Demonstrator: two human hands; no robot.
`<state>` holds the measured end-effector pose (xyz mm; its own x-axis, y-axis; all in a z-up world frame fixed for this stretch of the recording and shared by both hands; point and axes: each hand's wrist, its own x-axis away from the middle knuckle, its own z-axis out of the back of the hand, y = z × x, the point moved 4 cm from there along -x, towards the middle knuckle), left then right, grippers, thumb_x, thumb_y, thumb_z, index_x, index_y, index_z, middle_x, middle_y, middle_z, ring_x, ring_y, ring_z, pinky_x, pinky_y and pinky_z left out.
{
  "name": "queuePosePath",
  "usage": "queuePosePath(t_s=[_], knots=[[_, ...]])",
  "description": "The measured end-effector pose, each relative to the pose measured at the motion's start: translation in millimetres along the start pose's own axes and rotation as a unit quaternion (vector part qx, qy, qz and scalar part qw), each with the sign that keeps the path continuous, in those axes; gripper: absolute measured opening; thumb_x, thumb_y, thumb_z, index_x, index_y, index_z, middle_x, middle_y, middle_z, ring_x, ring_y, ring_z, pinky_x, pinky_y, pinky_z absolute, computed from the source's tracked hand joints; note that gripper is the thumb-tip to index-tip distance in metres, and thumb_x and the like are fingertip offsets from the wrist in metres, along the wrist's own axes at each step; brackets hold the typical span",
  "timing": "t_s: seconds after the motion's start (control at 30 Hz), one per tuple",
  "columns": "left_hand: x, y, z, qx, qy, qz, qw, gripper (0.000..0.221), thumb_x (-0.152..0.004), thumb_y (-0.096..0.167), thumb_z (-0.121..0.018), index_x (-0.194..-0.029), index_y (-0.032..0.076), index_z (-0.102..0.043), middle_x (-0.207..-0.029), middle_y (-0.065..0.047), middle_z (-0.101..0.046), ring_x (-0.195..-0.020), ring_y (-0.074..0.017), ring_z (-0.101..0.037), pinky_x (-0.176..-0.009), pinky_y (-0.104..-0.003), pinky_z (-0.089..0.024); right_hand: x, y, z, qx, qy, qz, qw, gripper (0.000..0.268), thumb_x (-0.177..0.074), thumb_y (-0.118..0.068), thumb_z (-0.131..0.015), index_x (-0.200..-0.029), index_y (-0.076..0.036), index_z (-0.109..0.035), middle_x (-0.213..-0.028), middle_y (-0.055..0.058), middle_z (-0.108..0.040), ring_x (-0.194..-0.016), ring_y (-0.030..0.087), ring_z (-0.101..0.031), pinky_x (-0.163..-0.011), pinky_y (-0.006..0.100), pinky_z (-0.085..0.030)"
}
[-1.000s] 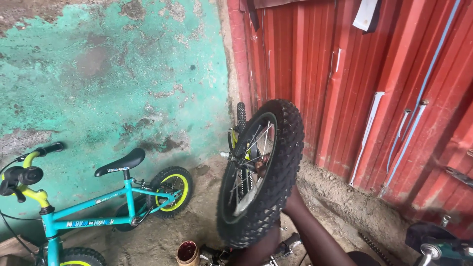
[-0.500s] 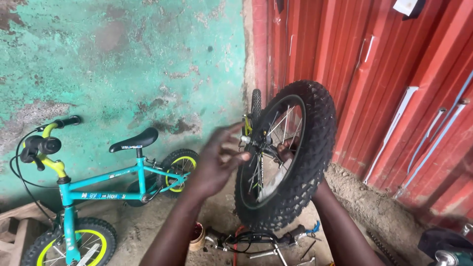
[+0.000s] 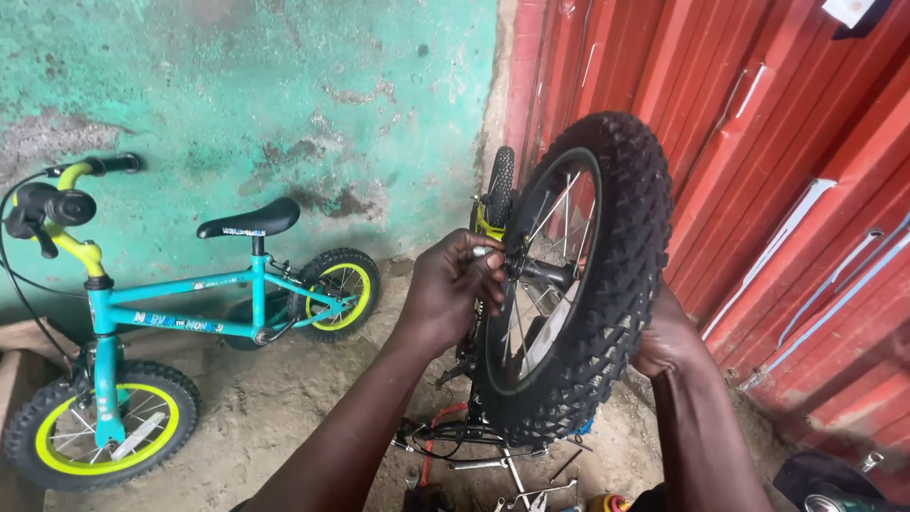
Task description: Fixing a bicycle wheel by loosening the axle nuts with a wrench and removing the wheel from the frame for inspection.
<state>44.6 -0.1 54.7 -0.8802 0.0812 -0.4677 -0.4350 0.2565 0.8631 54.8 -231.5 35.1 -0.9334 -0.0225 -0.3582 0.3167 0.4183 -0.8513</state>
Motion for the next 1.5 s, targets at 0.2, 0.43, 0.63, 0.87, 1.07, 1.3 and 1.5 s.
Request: queuePosePath(t_s=[0.2,0.43,0.63,0.87,1.07,1.3,1.5], knots=[[-1,-8,-3,0.079,0.049,0.035,0.995,0.019,-0.102,0.003,-0.06,-0.115,-0.01,-0.061,-0.078,-0.019,-0.066,-0.058,-0.0242,-0.072,-0.047,-0.036,-0.067,2,-3,8,-0.028,0.005,0.018,0.999,0.018,-0.087,0.002,-0.072,-0.103,-0.004,-0.068,-0.09,0.008,-0.07,-0.076,0.019,-0.074,-0.073,0.029,-0.062],[7,-99,39,0.048,0.085,0.163,0.982,0.017,-0.104,0.007,-0.059,-0.113,-0.008,-0.062,-0.078,-0.019,-0.066,-0.061,-0.0266,-0.073,-0.053,-0.039,-0.068,10,42,8,0.124,0.055,-0.077,0.988,0.02,-0.083,0.013,-0.073,-0.099,0.001,-0.074,-0.087,0.012,-0.067,-0.067,0.021,-0.072,-0.064,0.026,-0.058],[11,-113,66,-0.151,0.009,0.215,0.965,0.015,-0.103,0.008,-0.059,-0.109,-0.003,-0.068,-0.075,-0.016,-0.07,-0.059,-0.0213,-0.073,-0.047,-0.032,-0.063,0,94,32,0.202,0.033,-0.131,0.97,0.02,-0.082,0.011,-0.074,-0.101,0.006,-0.074,-0.085,0.017,-0.07,-0.07,0.025,-0.075,-0.063,0.027,-0.056],[9,-117,65,-0.259,-0.021,0.208,0.943,0.012,-0.103,0.014,-0.062,-0.105,0.004,-0.067,-0.072,-0.011,-0.071,-0.06,-0.0196,-0.072,-0.053,-0.031,-0.059,6,86,27,0.268,0.083,-0.139,0.95,0.021,-0.083,0.006,-0.074,-0.102,-0.001,-0.077,-0.078,0.017,-0.073,-0.069,0.02,-0.073,-0.064,0.028,-0.049],[2,-114,62,-0.295,-0.056,0.186,0.936,0.012,-0.102,0.016,-0.063,-0.107,0.005,-0.067,-0.073,-0.009,-0.071,-0.061,-0.0173,-0.071,-0.059,-0.031,-0.057,14,80,24,0.277,0.087,-0.137,0.947,0.023,-0.081,0.01,-0.073,-0.102,0.002,-0.077,-0.085,0.019,-0.071,-0.072,0.023,-0.071,-0.068,0.031,-0.051],[9,-106,56,-0.275,-0.088,0.177,0.941,0.012,-0.101,0.012,-0.065,-0.107,0.002,-0.065,-0.074,-0.009,-0.071,-0.06,-0.0162,-0.069,-0.06,-0.029,-0.056,10,78,33,0.303,0.095,-0.121,0.94,0.022,-0.08,0.01,-0.073,-0.1,0.0,-0.077,-0.086,0.016,-0.069,-0.071,0.02,-0.067,-0.067,0.031,-0.049],[4,-128,62,-0.246,-0.076,0.185,0.948,0.015,-0.099,0.012,-0.069,-0.107,0.003,-0.06,-0.069,-0.009,-0.069,-0.053,-0.0176,-0.066,-0.05,-0.028,-0.053,10,89,42,0.301,0.081,-0.121,0.943,0.019,-0.082,0.01,-0.073,-0.098,0.0,-0.077,-0.088,0.015,-0.068,-0.072,0.02,-0.065,-0.069,0.031,-0.05]])
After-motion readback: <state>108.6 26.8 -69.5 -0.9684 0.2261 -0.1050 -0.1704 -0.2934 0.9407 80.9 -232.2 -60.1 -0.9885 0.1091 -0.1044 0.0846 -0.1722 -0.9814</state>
